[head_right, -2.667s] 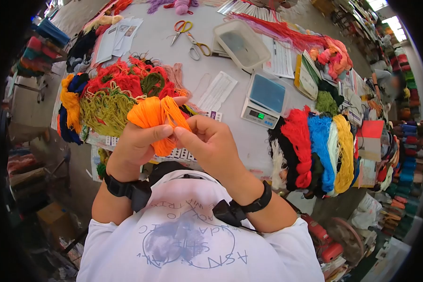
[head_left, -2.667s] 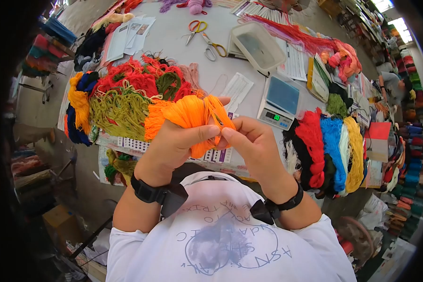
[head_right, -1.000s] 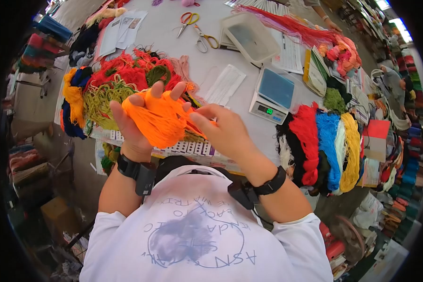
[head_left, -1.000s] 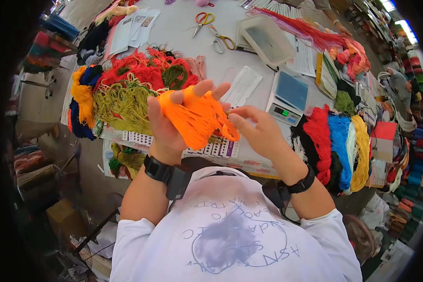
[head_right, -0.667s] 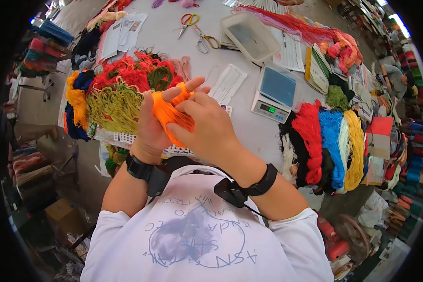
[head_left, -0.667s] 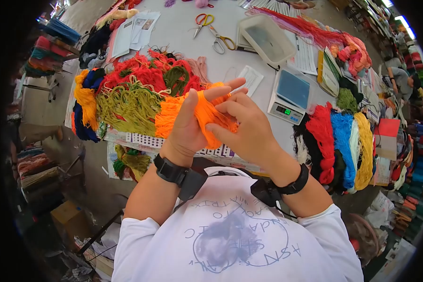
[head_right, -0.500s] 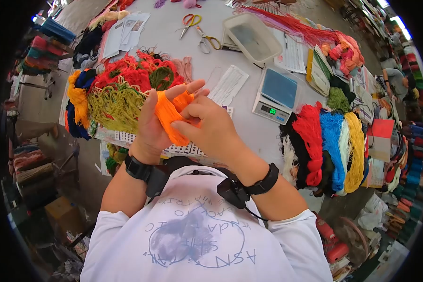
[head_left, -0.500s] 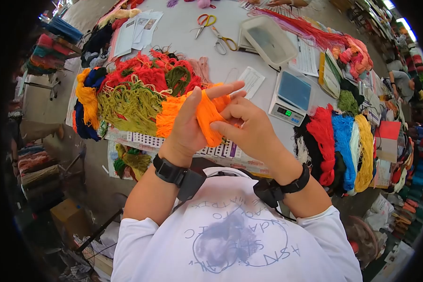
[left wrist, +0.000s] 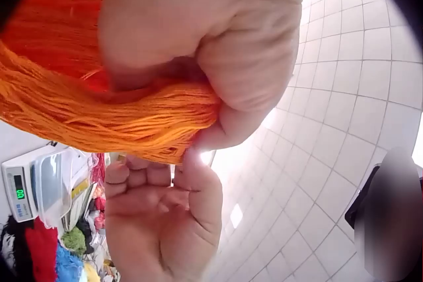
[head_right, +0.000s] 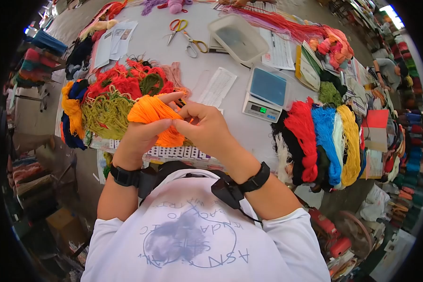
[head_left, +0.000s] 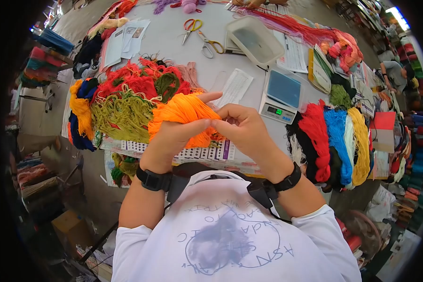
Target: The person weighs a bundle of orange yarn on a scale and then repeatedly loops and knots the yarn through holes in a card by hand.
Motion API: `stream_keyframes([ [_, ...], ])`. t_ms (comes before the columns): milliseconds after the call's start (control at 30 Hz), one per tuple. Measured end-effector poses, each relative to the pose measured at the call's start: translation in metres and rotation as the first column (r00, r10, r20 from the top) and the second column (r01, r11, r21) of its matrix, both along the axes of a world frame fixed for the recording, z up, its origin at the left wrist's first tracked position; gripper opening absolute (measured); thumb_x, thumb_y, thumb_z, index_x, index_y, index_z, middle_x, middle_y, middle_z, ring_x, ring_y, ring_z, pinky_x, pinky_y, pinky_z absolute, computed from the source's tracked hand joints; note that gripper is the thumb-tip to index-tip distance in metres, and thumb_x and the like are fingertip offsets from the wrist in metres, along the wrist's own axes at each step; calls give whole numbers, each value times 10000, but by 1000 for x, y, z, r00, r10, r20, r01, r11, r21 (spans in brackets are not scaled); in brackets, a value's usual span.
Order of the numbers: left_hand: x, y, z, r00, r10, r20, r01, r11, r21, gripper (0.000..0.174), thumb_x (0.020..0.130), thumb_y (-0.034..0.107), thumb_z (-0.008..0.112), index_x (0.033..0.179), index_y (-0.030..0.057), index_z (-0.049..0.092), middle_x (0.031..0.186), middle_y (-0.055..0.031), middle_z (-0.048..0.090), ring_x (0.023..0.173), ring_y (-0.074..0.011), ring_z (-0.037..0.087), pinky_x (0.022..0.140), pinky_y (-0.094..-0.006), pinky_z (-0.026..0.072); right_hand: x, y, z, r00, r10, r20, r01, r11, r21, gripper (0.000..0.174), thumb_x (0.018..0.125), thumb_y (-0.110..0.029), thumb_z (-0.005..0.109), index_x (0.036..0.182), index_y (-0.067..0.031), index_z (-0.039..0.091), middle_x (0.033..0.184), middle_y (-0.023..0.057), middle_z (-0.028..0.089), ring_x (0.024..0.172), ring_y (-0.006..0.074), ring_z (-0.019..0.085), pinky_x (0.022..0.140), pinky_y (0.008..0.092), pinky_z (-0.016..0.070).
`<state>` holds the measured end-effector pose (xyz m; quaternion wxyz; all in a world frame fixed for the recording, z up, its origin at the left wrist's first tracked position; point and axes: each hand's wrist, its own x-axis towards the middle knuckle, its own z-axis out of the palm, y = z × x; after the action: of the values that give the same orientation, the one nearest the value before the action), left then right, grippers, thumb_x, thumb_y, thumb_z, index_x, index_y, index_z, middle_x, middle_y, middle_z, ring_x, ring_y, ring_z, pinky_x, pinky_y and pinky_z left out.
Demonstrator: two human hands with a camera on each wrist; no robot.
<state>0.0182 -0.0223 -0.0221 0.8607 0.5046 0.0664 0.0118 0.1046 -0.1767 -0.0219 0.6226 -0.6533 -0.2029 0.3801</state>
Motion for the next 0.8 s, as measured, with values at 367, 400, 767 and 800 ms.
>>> stream_keyframes([
  [367, -3, 4, 1, 998, 62, -17, -63, 991, -114, 571, 699, 10, 484, 1267, -53, 473, 1046, -89, 597, 898, -136, 572, 846, -297, 465, 5, 2, 1, 911, 117, -396, 27, 940, 339, 128, 913, -155, 542, 902, -27, 551, 809, 31, 590, 694, 77, 531, 692, 217, 412],
  [400, -3, 3, 1, 997, 75, -27, -79, 982, -174, 623, 683, 58, 524, 1289, -60, 439, 1083, -120, 595, 920, -167, 582, 860, -312, 464, 5, 2, 2, 911, 118, -396, 26, 940, 339, 128, 913, -155, 542, 902, -27, 551, 809, 31, 590, 694, 77, 531, 692, 217, 412],
  [767, 2, 9, 10, 999, -38, 0, 36, 965, -259, 665, 739, 105, 621, 1321, -81, 359, 755, -46, 546, 569, -87, 498, 534, -216, 416, 23, 0, 5, 952, 273, -141, -256, 958, 127, 181, 892, -186, 596, 936, -11, 583, 749, 17, 596, 659, 57, 521, 599, 207, 418],
  [800, 0, 14, 9, 989, -143, -29, 129, 950, -284, 644, 745, 125, 649, 1291, -90, 383, 723, -42, 546, 494, -75, 476, 454, -202, 391, 29, -2, 7, 953, 270, -140, -253, 959, 127, 181, 892, -186, 596, 936, -11, 583, 749, 17, 596, 659, 57, 521, 599, 207, 418],
])
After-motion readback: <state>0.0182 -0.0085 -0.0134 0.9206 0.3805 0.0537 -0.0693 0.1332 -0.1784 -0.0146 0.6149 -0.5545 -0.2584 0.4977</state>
